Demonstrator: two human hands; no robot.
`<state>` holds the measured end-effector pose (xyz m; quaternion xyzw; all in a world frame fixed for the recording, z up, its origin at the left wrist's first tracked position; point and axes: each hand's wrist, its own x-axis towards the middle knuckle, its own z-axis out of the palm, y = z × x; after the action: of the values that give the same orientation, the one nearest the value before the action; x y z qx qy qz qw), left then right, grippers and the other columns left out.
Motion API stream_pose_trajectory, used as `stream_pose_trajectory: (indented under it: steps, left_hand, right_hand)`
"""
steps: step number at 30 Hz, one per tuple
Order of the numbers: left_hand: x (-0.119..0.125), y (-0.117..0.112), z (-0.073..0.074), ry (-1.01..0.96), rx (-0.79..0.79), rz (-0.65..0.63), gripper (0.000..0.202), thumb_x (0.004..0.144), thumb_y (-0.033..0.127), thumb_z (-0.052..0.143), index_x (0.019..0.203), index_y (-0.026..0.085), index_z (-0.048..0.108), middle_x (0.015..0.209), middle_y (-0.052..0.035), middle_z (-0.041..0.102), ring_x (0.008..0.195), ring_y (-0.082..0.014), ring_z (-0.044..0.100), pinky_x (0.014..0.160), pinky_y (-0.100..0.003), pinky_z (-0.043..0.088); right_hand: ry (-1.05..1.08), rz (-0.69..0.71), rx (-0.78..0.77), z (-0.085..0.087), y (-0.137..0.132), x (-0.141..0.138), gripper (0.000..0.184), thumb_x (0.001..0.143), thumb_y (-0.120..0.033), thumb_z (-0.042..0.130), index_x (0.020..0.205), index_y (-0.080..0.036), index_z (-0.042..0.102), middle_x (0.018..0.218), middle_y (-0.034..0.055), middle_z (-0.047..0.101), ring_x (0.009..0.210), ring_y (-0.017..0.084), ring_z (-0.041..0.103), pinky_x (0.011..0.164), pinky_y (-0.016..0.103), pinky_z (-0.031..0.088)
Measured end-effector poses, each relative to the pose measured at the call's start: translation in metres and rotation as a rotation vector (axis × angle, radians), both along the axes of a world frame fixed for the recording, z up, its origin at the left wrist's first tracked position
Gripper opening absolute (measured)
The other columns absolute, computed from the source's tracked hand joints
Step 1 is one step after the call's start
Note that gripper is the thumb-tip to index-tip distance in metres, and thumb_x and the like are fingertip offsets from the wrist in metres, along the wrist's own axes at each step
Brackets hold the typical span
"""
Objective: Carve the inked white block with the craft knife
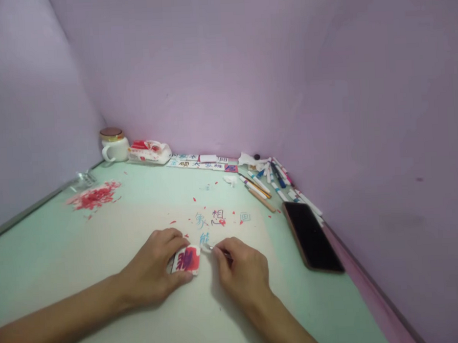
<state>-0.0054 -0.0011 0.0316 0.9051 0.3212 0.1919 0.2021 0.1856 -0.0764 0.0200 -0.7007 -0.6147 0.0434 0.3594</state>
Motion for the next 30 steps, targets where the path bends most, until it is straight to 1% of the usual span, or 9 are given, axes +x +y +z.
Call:
stream_pose_trajectory:
  steps: [3,6,10,17,21,25,27,30]
  left_hand:
    - [-0.001,-0.001,-0.003,-0.012,0.015,-0.017,0.029,0.07,0.037,0.068,0.091,0.019,0.06,0.097,-0.0072,0.057,0.091,-0.0242,0.051,0.085,-0.042,0.041]
    - [-0.001,-0.003,-0.001,0.012,0.024,-0.033,0.031,0.07,0.039,0.068,0.091,0.017,0.06,0.093,-0.0066,0.058,0.09,-0.0238,0.052,0.085,-0.042,0.04]
    - [-0.002,-0.005,0.001,0.049,0.058,-0.043,0.032,0.072,0.041,0.066,0.09,0.015,0.061,0.088,-0.0068,0.058,0.086,-0.0239,0.053,0.083,-0.042,0.039]
    - [-0.003,-0.006,0.001,0.049,0.079,-0.059,0.033,0.072,0.043,0.065,0.09,0.016,0.061,0.091,-0.0081,0.059,0.086,-0.0242,0.054,0.083,-0.042,0.04]
    - [-0.002,-0.006,0.002,0.054,0.074,-0.059,0.032,0.072,0.042,0.065,0.089,0.015,0.06,0.091,-0.0086,0.058,0.086,-0.0241,0.053,0.083,-0.042,0.04]
    - [-0.002,-0.006,0.002,0.057,0.079,-0.059,0.032,0.072,0.041,0.065,0.088,0.014,0.061,0.09,-0.0089,0.057,0.085,-0.024,0.053,0.082,-0.042,0.041]
    - [-0.002,-0.006,0.001,0.053,0.078,-0.06,0.031,0.072,0.042,0.065,0.088,0.015,0.061,0.089,-0.0087,0.057,0.084,-0.0239,0.053,0.082,-0.042,0.041]
    - [-0.002,-0.006,0.001,0.047,0.079,-0.062,0.031,0.072,0.041,0.065,0.088,0.015,0.061,0.089,-0.0083,0.057,0.084,-0.0236,0.053,0.081,-0.042,0.041]
  right_hand:
    - [-0.112,0.058,0.057,-0.007,-0.01,-0.004,0.019,0.083,-0.031,0.051,0.074,-0.024,0.065,0.068,-0.0008,0.067,0.061,0.014,0.061,0.054,0.023,0.039]
    - [-0.161,0.048,0.093,-0.007,-0.012,-0.008,0.02,0.084,-0.03,0.051,0.073,-0.024,0.066,0.07,0.0,0.067,0.068,0.015,0.063,0.056,0.023,0.039]
    - [-0.19,0.018,0.084,-0.005,-0.011,-0.01,0.02,0.083,-0.03,0.052,0.071,-0.024,0.067,0.07,-0.0002,0.067,0.061,0.013,0.06,0.053,0.023,0.037]
    - [-0.213,0.031,0.108,-0.004,-0.009,-0.012,0.021,0.082,-0.032,0.054,0.069,-0.023,0.068,0.069,-0.0011,0.066,0.052,0.01,0.055,0.047,0.023,0.03]
    - [-0.236,0.016,0.08,-0.002,-0.009,-0.014,0.021,0.081,-0.033,0.056,0.067,-0.023,0.068,0.065,-0.0025,0.064,0.05,0.01,0.053,0.045,0.023,0.027]
    - [-0.241,0.0,0.031,-0.001,-0.008,-0.014,0.021,0.081,-0.033,0.055,0.067,-0.024,0.067,0.065,-0.0032,0.063,0.051,0.01,0.054,0.046,0.023,0.026]
    - [-0.242,0.017,0.007,0.0,-0.007,-0.012,0.021,0.081,-0.034,0.055,0.067,-0.023,0.067,0.065,-0.0032,0.062,0.05,0.01,0.053,0.046,0.023,0.027]
    - [-0.232,0.078,-0.032,0.002,-0.004,-0.007,0.02,0.08,-0.034,0.056,0.066,-0.023,0.066,0.064,-0.0037,0.06,0.051,0.009,0.052,0.047,0.023,0.028]
